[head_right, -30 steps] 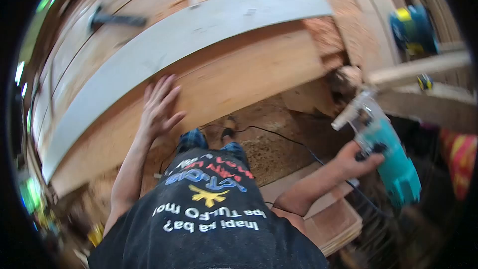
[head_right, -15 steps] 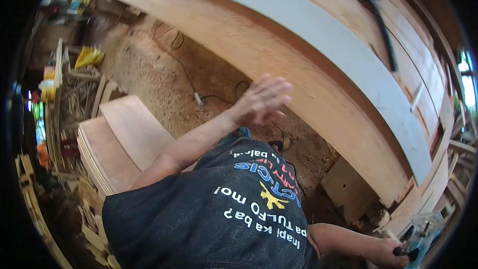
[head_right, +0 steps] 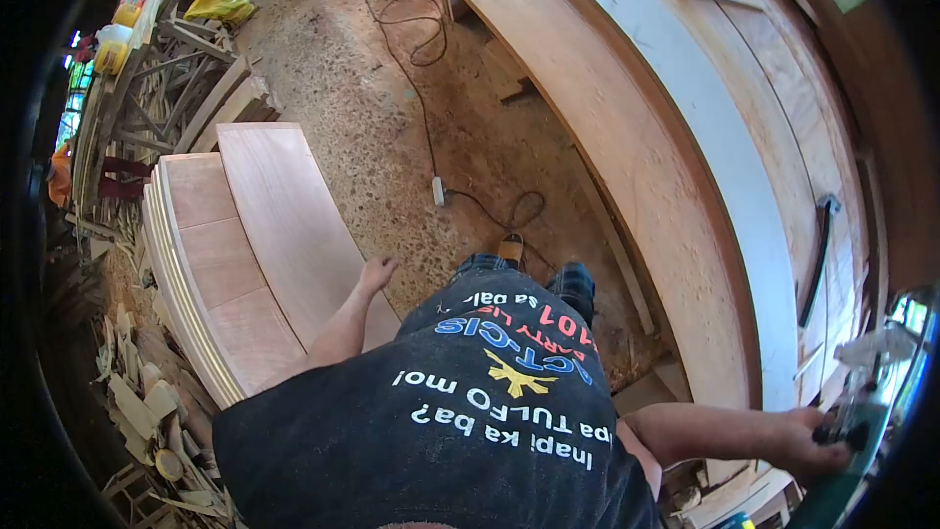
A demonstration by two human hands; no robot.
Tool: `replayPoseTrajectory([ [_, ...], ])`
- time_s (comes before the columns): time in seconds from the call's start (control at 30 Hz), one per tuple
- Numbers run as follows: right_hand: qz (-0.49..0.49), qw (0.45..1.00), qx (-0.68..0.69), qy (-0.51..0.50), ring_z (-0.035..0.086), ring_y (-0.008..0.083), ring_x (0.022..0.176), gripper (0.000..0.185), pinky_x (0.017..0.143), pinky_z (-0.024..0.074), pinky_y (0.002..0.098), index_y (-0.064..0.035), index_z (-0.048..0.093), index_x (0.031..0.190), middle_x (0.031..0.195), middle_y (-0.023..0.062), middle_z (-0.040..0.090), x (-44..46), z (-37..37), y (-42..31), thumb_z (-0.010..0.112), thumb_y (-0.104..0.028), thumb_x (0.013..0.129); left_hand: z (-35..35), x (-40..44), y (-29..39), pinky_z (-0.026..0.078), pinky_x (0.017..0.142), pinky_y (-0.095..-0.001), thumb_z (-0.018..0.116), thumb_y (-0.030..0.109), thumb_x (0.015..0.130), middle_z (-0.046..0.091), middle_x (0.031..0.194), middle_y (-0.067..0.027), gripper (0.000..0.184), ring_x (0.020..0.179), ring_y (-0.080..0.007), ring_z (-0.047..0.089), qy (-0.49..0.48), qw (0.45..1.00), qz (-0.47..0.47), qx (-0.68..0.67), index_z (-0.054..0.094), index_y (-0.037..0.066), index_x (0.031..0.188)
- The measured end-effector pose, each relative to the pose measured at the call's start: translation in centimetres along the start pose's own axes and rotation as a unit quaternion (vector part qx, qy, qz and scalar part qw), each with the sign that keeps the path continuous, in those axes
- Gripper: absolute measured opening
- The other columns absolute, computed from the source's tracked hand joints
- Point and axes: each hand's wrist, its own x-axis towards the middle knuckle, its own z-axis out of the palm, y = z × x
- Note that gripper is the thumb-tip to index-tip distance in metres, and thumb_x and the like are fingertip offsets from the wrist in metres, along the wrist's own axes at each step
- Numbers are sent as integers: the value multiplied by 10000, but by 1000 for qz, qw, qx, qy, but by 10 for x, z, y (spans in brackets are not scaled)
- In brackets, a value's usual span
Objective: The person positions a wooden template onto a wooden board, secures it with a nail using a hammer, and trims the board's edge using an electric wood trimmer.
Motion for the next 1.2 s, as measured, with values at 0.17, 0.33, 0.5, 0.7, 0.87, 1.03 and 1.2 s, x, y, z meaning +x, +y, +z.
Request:
replayPoseTrajectory([
  [0.17,14,994,95,53,669,315,639,188,558,486,398,-107,617,825,752,86,672,66,19,-114,787,-132,749,18,-3,0,535,794,-411,626,396,903,736,932,-192,404,888,-293,722,24,997,17,-78,729,54,1091],
  [0.33,27,973,219,72,679,289,638,91,570,515,345,-100,658,844,740,84,687,112,27,-222,738,-89,802,27,28,3,534,787,-405,624,407,899,734,945,-202,428,888,-286,723,-6,992,68,-110,724,43,1101],
  [0.5,215,841,492,68,689,166,636,121,533,509,242,-111,645,890,772,58,676,103,70,-330,759,-115,850,-30,67,33,535,801,-407,614,427,897,731,948,-209,455,902,-296,718,-21,994,-35,-102,720,51,1129],
  [0.7,72,933,329,128,734,181,719,259,549,515,222,-138,585,1085,848,54,701,158,84,-445,756,-134,890,-134,159,65,543,735,-366,607,410,910,728,899,-190,422,774,-265,710,-5,1000,11,-17,732,70,1127],
  [0.87,105,934,333,76,737,218,725,187,546,501,287,-123,623,1027,845,27,717,218,82,-546,745,-186,900,-214,211,113,524,742,-333,624,342,939,715,903,-123,383,809,-193,669,126,958,36,-255,694,57,1184],
  [1.03,137,913,385,1,735,152,703,53,572,510,198,-125,676,952,850,32,724,254,70,-629,706,-165,936,-255,243,134,526,671,-332,610,347,939,723,929,-113,392,742,-168,661,98,982,44,-152,705,29,1146],
  [1.2,166,907,387,-16,731,135,690,48,575,522,194,-129,684,917,849,18,717,297,33,-701,674,-153,957,-272,309,84,514,644,-343,610,348,928,699,849,-96,381,711,-164,642,6,998,6,-62,714,20,1093],
])
